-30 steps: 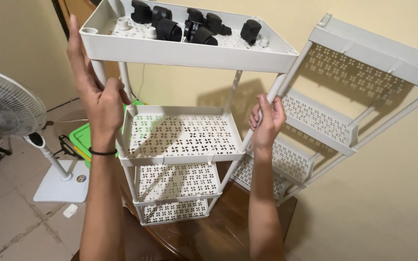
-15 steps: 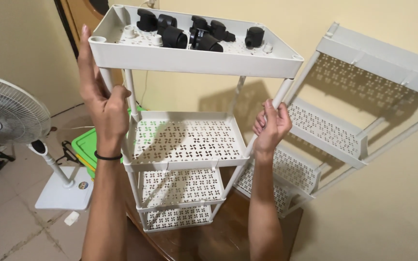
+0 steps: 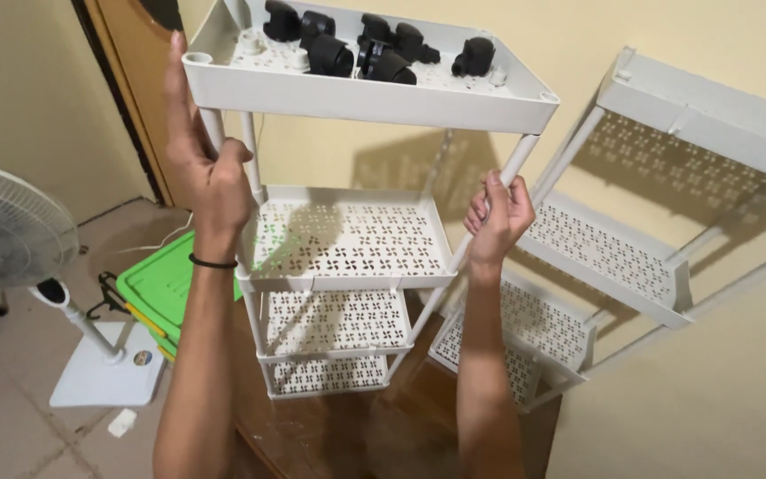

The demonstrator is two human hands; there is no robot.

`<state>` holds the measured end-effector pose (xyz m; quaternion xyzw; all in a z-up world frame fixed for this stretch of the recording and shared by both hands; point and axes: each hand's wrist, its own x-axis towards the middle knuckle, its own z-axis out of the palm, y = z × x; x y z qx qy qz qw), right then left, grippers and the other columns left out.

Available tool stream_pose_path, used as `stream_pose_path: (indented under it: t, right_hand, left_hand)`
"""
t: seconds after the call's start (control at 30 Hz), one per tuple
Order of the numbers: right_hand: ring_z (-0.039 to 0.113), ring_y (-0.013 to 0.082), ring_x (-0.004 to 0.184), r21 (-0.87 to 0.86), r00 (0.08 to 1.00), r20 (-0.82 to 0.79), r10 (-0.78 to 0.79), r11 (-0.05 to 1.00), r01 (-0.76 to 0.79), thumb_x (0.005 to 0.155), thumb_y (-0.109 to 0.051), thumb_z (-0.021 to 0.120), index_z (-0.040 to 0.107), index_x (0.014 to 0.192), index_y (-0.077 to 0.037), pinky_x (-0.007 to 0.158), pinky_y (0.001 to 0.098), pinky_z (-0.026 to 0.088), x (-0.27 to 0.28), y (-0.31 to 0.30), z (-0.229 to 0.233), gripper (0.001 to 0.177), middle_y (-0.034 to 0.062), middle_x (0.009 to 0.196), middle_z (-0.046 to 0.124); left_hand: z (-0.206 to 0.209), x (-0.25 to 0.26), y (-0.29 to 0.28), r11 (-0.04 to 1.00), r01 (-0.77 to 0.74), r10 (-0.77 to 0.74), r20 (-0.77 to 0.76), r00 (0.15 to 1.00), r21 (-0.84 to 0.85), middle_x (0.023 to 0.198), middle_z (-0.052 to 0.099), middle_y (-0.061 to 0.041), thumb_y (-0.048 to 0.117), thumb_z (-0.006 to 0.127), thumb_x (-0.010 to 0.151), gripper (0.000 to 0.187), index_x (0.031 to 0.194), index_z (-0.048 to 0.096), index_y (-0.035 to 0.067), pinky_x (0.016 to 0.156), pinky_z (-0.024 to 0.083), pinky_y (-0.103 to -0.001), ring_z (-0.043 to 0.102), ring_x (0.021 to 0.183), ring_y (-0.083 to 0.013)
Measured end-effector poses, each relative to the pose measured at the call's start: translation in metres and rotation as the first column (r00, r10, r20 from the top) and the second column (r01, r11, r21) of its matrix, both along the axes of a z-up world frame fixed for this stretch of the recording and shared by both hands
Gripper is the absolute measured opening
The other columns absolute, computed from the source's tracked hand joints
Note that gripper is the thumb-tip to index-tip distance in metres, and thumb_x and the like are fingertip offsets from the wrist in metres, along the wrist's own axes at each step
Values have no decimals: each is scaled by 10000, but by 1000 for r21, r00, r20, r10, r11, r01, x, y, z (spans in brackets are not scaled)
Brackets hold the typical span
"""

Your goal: The person assembles a white plastic shelving unit by inserting black rubber feet into the top tray and attaching white vertical poles to the tray corners. The person then places the assembled top tray onto the existing shelving frame and adjusts the components.

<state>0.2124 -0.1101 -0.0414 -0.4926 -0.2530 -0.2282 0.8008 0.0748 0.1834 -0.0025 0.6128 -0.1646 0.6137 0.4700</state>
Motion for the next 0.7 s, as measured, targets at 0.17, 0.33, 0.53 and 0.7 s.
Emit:
stream_pose_path:
  t: [0.17, 0.33, 0.53, 0.7]
  right_hand:
    - [336, 47, 437, -25, 998, -46, 37, 999, -38, 1030, -205, 641, 551, 939, -69, 370, 205, 237, 15, 5, 4, 188, -44, 579, 411]
    - [394, 63, 451, -54, 994, -110, -13, 999, 7, 1044, -254, 557, 518, 1149, -91, 370, 209, 303, 6, 11, 15, 198, -38, 601, 453]
    - [533, 136, 524, -6, 994, -82, -78, 997, 78, 1075, -325, 459, 430, 1409, -129, 420, 229, 441, -6, 21, 62, 388, 38, 694, 551]
    - [724, 223, 957, -222, 974, -38, -221, 953, 208, 1065, -507, 290, 312, 1579, -190, 673, 304, 668, -4, 22, 96, 604, 88, 1300, 536]
  left_hand:
    - [6, 16, 8, 1000, 15, -15, -41, 999, -7, 1719, 345, -116, -139, 394, 805, 918, 1658, 277, 177, 1350, 312, -416, 404, 1580, -282]
    - [11, 12, 11, 999, 25, -23, -84, 996, 22, 1724, 279, -163, -134, 410, 856, 857, 1651, 245, 142, 1332, 343, -470, 393, 1592, -320]
    - [27, -4, 9, 974, 95, -157, -304, 940, -208, 1670, 380, -192, 26, 450, 819, 846, 1624, 223, 150, 690, 533, -489, 649, 970, -372]
    - [38, -7, 15, 999, -30, 21, -303, 953, -26, 1625, 417, -265, 455, 408, 1084, 648, 1647, 303, 152, 1051, 506, -522, 495, 1437, -385]
